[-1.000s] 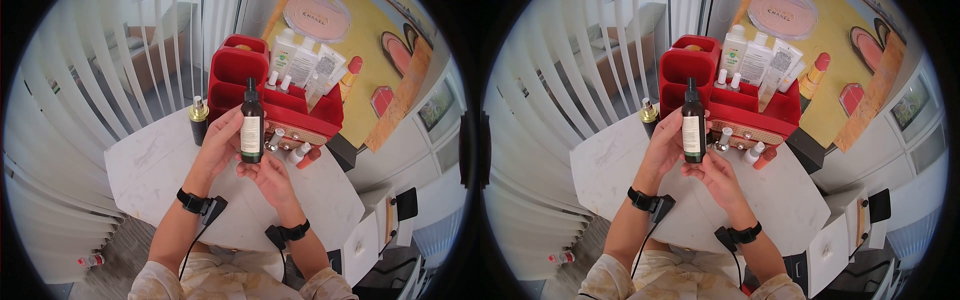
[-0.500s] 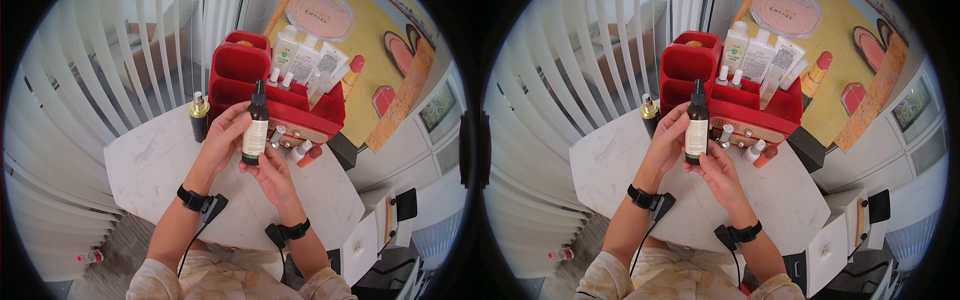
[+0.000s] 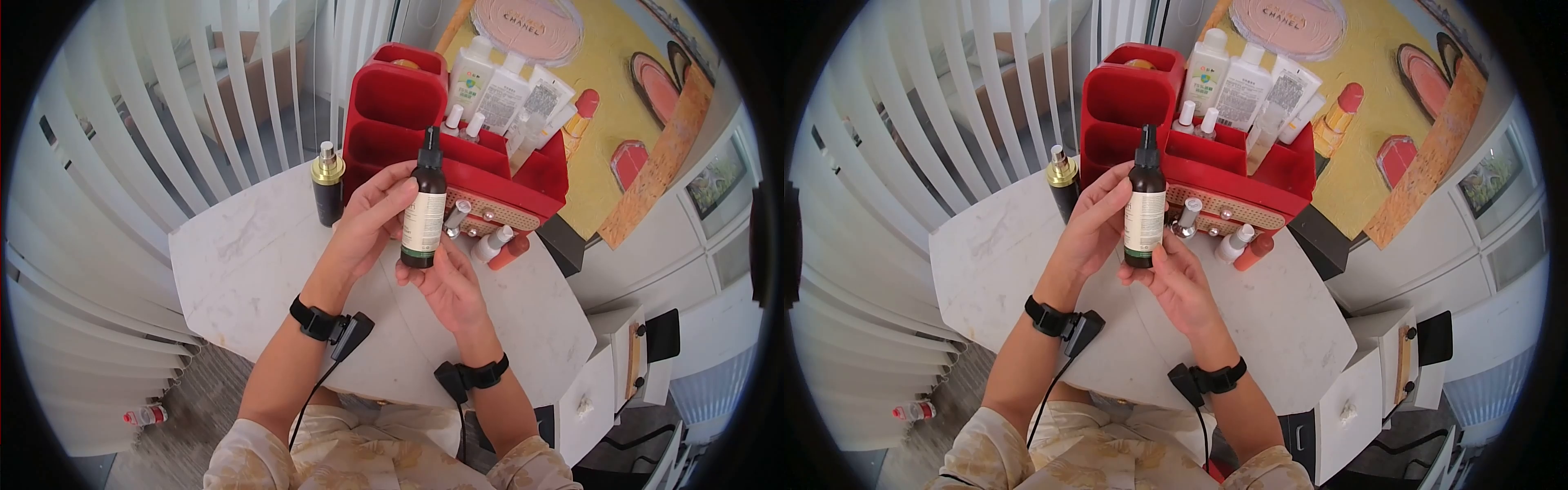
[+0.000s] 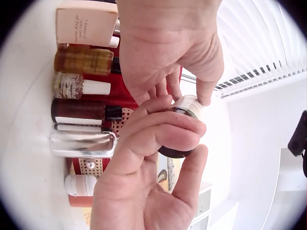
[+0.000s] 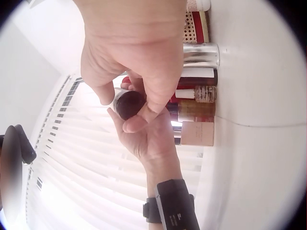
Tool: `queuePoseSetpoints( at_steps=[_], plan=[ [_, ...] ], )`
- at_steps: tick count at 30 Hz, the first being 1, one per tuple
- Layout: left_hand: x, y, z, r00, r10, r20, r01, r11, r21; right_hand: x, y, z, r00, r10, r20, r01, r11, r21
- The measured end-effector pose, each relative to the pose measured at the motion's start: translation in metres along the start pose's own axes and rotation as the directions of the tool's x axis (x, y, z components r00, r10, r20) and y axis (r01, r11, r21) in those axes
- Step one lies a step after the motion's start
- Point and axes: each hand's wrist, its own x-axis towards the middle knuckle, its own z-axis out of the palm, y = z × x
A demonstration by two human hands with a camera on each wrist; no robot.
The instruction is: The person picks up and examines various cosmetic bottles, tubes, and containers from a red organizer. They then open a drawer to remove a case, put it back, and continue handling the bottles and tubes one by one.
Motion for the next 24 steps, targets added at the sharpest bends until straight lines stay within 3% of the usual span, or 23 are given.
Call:
queuePoseSetpoints(
  at_steps=[4, 13, 22, 24],
  plan=[
    [0.0005, -0.0025, 0.0003, 1.000, -0.002, -0.007, 0.002, 1.000, -0.012, -0.0018, 0.0000, -0.0034, 1.000, 0.005, 0.013, -0.004, 0.997, -0.072],
    [0.0004, 0.0006, 0.0001, 0.999, -0.032, 0.011, 0.032, 0.999, -0.014, 0.0021, -0.0050, 0.0039, 0.998, 0.025, 0.052, -0.027, 0.999, 0.034],
    [-0.0004, -0.0003, 0.0062, 0.998, -0.038, -0.045, 0.036, 0.998, -0.049, 0.0009, -0.0012, 0.0052, 0.999, 0.031, -0.041, -0.037, 0.983, -0.182],
    [-0.0001, -0.0006, 0.0058, 0.999, -0.031, -0.035, 0.029, 0.998, -0.050, 0.0011, -0.0020, 0.0058, 0.998, 0.042, -0.040, -0.048, 0.986, -0.162]
  ],
)
